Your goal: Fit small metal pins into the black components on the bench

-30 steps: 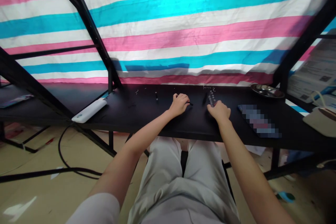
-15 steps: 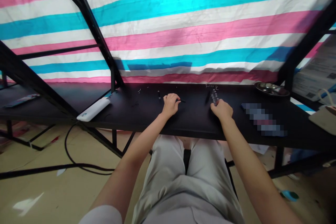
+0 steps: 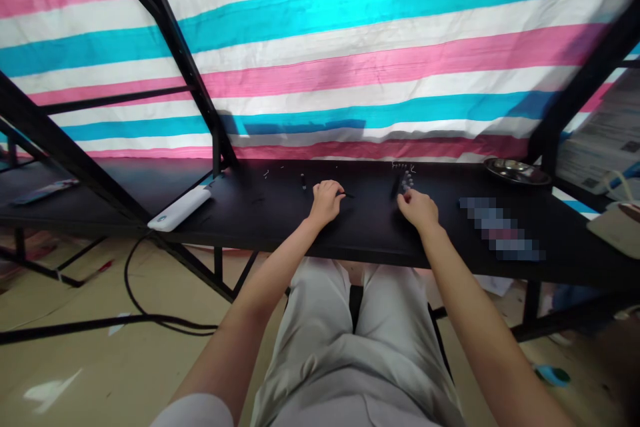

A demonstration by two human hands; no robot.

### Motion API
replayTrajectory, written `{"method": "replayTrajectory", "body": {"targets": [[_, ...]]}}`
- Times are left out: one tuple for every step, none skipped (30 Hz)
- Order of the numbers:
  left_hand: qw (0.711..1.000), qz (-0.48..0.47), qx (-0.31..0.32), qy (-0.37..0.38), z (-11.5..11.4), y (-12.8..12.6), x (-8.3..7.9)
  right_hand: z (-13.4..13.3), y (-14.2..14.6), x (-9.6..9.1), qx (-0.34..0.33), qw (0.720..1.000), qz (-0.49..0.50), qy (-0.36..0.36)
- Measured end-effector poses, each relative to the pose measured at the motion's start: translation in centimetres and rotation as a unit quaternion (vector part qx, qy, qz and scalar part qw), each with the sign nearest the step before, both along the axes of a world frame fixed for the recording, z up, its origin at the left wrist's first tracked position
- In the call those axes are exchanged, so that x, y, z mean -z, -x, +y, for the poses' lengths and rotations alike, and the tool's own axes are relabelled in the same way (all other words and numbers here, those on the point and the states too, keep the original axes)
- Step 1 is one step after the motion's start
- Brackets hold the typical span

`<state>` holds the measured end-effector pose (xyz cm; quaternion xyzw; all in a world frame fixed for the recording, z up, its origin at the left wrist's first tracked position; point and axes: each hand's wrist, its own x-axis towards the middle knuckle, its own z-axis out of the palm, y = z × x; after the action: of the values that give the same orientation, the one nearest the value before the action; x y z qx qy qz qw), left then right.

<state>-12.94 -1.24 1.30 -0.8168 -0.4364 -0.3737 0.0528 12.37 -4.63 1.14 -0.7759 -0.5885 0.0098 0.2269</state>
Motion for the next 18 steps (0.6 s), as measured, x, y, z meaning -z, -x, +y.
{"method": "replayTrajectory", "body": {"targets": [[1.000,-0.003,0.002,-0.005,0.0,0.0,0.0,0.0,0.2,0.1,-0.031,0.999,-0.010,-0.020],[1.000,-0.006,0.004,-0.009,0.0,0.0,0.0,-0.1,0.5,0.1,-0.065,0.997,-0.020,-0.041],[1.000,-0.008,0.006,-0.012,0.0,0.0,0.0,-0.2,0.9,0.2,-0.102,0.993,-0.030,-0.061],[1.000,-0.008,0.006,-0.013,0.0,0.0,0.0,-0.2,1.2,0.2,-0.139,0.986,-0.040,-0.080],[1.000,-0.008,0.006,-0.014,0.1,0.0,0.1,-0.2,1.6,0.2,-0.177,0.978,-0.052,-0.097],[1.000,-0.008,0.005,-0.014,0.1,0.0,0.1,-0.1,2.0,0.1,-0.214,0.968,-0.063,-0.113],[1.000,-0.008,0.004,-0.014,0.1,0.0,0.1,0.0,2.5,-0.1,-0.248,0.957,-0.073,-0.129],[1.000,-0.008,0.005,-0.016,0.2,0.0,0.1,0.2,2.9,-0.3,-0.277,0.946,-0.079,-0.148],[1.000,-0.009,0.006,-0.019,0.2,0.1,0.1,0.5,3.4,-0.6,-0.296,0.937,-0.080,-0.166],[1.000,-0.009,0.007,-0.021,0.2,0.1,0.1,0.9,4.0,-1.0,-0.302,0.933,-0.073,-0.184],[1.000,-0.008,0.009,-0.023,0.2,0.1,0.1,1.4,4.5,-1.3,-0.300,0.930,-0.058,-0.202],[1.000,-0.007,0.010,-0.024,0.2,0.1,0.1,1.8,5.0,-1.6,-0.298,0.929,-0.040,-0.216],[1.000,-0.006,0.010,-0.024,0.2,0.2,0.1,2.3,5.6,-1.8,-0.291,0.930,-0.020,-0.225],[1.000,-0.005,0.009,-0.022,0.1,0.2,0.1,2.7,6.0,-1.8,-0.282,0.931,-0.001,-0.231],[1.000,-0.005,0.007,-0.020,0.1,0.2,0.1,3.1,6.5,-1.6,-0.281,0.931,0.014,-0.233],[1.000,-0.005,0.005,-0.018,0.1,0.2,0.1,3.4,6.8,-1.3,-0.279,0.931,0.024,-0.232],[1.000,-0.006,0.004,-0.016,0.2,0.2,0.1,3.6,7.0,-0.8,-0.277,0.934,0.029,-0.225],[1.000,-0.007,0.002,-0.014,0.2,0.3,0.1,3.8,7.2,-0.3,-0.281,0.937,0.023,-0.205]]}}
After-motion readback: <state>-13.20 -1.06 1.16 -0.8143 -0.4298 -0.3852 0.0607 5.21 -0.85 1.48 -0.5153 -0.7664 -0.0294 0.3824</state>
